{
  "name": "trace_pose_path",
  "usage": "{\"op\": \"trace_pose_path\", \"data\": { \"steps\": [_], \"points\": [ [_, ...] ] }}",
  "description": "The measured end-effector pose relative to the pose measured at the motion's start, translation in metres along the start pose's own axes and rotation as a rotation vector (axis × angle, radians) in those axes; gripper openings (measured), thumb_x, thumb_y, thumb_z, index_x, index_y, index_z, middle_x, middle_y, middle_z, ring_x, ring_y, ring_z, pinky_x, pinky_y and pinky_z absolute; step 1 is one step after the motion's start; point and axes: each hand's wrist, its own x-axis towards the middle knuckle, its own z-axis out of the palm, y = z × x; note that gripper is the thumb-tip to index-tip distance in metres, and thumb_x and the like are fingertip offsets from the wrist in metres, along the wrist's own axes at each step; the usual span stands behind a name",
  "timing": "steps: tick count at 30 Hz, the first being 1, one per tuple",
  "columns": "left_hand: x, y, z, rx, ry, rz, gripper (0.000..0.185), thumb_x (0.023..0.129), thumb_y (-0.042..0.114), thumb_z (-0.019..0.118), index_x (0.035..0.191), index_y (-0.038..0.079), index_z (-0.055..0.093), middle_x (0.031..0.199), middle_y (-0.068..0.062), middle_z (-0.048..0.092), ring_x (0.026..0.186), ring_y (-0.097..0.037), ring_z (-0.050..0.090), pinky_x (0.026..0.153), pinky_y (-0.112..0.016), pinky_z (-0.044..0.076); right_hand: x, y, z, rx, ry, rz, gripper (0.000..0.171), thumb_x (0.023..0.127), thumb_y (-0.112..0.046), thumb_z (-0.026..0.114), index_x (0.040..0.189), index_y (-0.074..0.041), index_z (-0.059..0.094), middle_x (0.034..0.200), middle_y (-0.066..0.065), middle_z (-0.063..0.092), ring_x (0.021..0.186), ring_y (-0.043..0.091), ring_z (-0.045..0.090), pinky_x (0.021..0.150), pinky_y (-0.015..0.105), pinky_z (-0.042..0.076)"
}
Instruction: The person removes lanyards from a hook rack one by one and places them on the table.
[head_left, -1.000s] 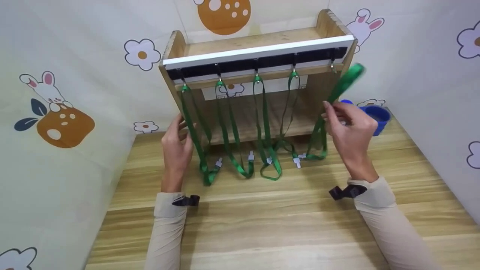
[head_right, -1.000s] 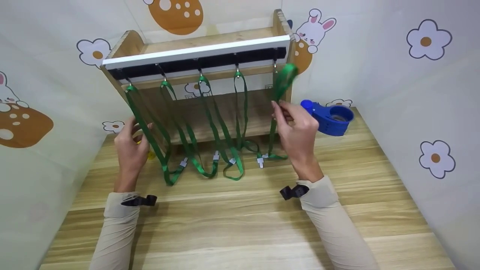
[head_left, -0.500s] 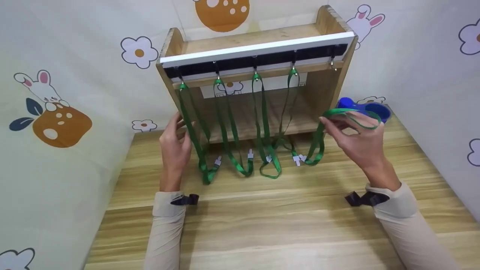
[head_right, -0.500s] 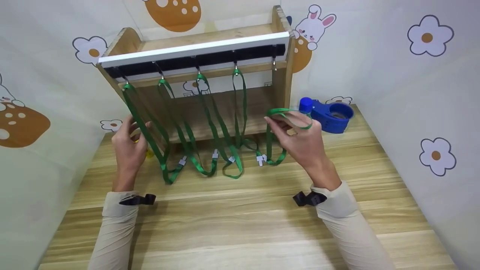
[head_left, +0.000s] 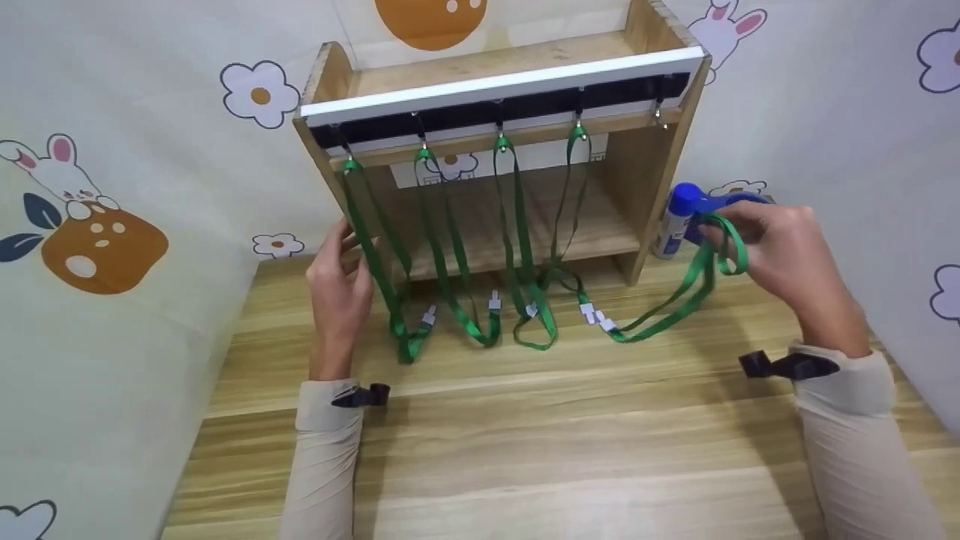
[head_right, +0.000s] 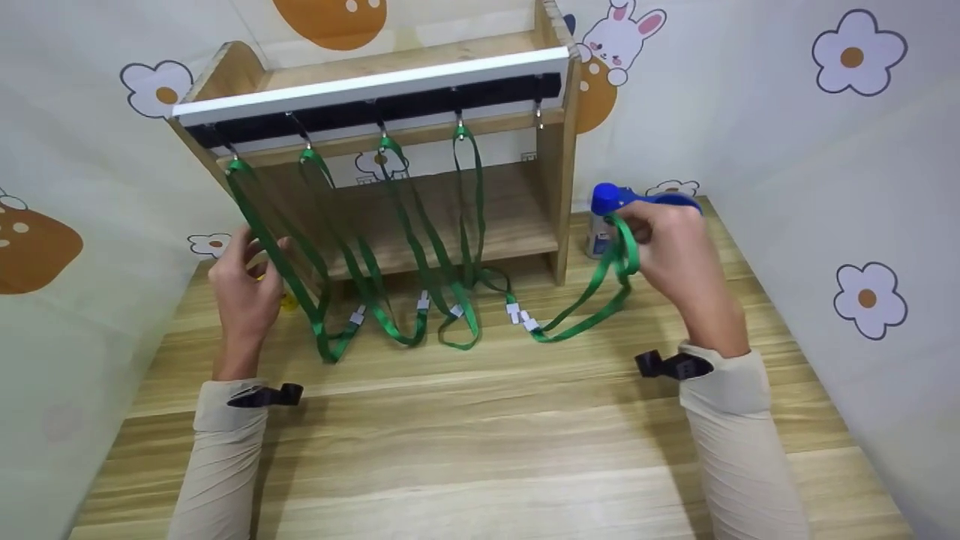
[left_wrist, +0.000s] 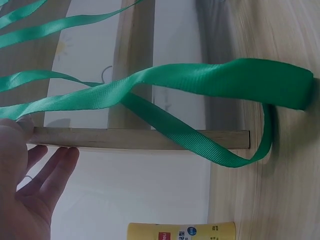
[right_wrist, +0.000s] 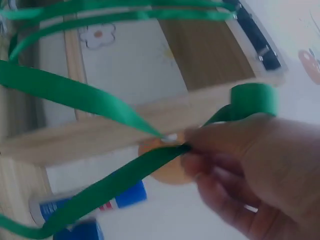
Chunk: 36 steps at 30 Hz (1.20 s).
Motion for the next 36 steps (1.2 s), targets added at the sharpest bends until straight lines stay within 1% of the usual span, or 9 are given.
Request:
{"op": "trace_pose_path", "data": {
  "steps": [3,4,7,10,16,19,23,28,36],
  "points": [
    [0.001,0.0,-0.002,0.005,-0.001,-0.001,0.049,0.105,0.033,0.073,0.149,0.012,0.064,0.142,-0.006,0.073,0.12,-0.02,0.077,0.095,-0.033,0.067,-0.001,0.013,-0.011,-0.069,-0.07,0.127,0.02,0.097,-0.006,0.079,0.114,0.005,0.08,0.098,0.027,0.08,0.081,0.032,0.08,0.065,-0.005,0.038],
    [0.001,-0.001,-0.002,0.006,0.0,0.0,0.049,0.105,0.033,0.073,0.148,0.012,0.064,0.141,-0.006,0.073,0.12,-0.02,0.077,0.095,-0.033,0.067,-0.001,0.017,-0.013,-0.084,-0.084,0.159,0.021,0.097,-0.003,0.076,0.115,0.007,0.078,0.1,0.03,0.079,0.085,0.042,0.079,0.066,0.001,0.046],
    [0.001,-0.002,-0.003,-0.006,0.009,0.014,0.048,0.105,0.029,0.073,0.147,0.009,0.064,0.139,-0.008,0.074,0.12,-0.023,0.077,0.095,-0.039,0.067,-0.002,0.026,-0.016,-0.126,-0.105,0.226,0.022,0.097,-0.001,0.07,0.116,0.009,0.077,0.102,0.033,0.078,0.089,0.049,0.076,0.063,0.017,0.051],
    [0.0,-0.003,-0.004,-0.016,0.011,0.024,0.047,0.105,0.025,0.074,0.147,0.008,0.064,0.139,-0.01,0.074,0.12,-0.025,0.077,0.095,-0.047,0.067,-0.002,0.029,-0.014,-0.147,-0.125,0.251,0.022,0.099,-0.005,0.071,0.115,0.007,0.078,0.1,0.032,0.078,0.087,0.048,0.076,0.061,0.031,0.054],
    [-0.001,-0.003,-0.004,-0.013,0.005,0.025,0.047,0.105,0.025,0.073,0.148,0.008,0.064,0.14,-0.01,0.073,0.121,-0.025,0.077,0.095,-0.046,0.067,-0.002,0.027,-0.012,-0.182,-0.22,0.296,0.024,0.099,-0.01,0.071,0.115,0.006,0.078,0.101,0.03,0.078,0.086,0.044,0.074,0.056,0.036,0.051],
    [0.0,-0.002,-0.003,-0.007,0.002,0.024,0.047,0.106,0.026,0.073,0.148,0.008,0.064,0.141,-0.009,0.073,0.121,-0.024,0.077,0.095,-0.043,0.067,-0.004,0.029,-0.015,-0.191,-0.32,0.332,0.025,0.098,-0.011,0.069,0.114,0.006,0.079,0.103,0.03,0.077,0.085,0.041,0.071,0.056,0.035,0.048],
    [0.0,-0.001,-0.003,0.001,-0.001,0.016,0.047,0.105,0.028,0.073,0.148,0.009,0.064,0.141,-0.008,0.073,0.121,-0.022,0.076,0.095,-0.041,0.067,-0.007,0.033,-0.016,-0.179,-0.489,0.362,0.025,0.097,-0.012,0.072,0.112,0.007,0.08,0.106,0.03,0.077,0.082,0.033,0.071,0.059,0.039,0.054],
    [0.0,-0.001,-0.002,-0.001,-0.009,0.004,0.048,0.105,0.028,0.073,0.149,0.011,0.063,0.142,-0.006,0.073,0.122,-0.021,0.076,0.096,-0.045,0.067,-0.006,0.025,-0.005,-0.151,-0.592,0.293,0.023,0.096,-0.015,0.078,0.11,0.003,0.082,0.108,0.026,0.08,0.08,0.025,0.073,0.064,0.04,0.058],
    [0.001,-0.001,0.0,0.0,0.001,0.013,0.046,0.105,0.025,0.074,0.148,0.012,0.064,0.142,-0.005,0.073,0.122,-0.02,0.076,0.095,-0.031,0.066,-0.004,0.001,0.036,-0.069,-0.559,0.118,0.014,0.094,-0.002,0.077,0.105,-0.005,0.085,0.099,0.015,0.083,0.083,0.024,0.076,0.074,0.045,0.067]
  ]
}}
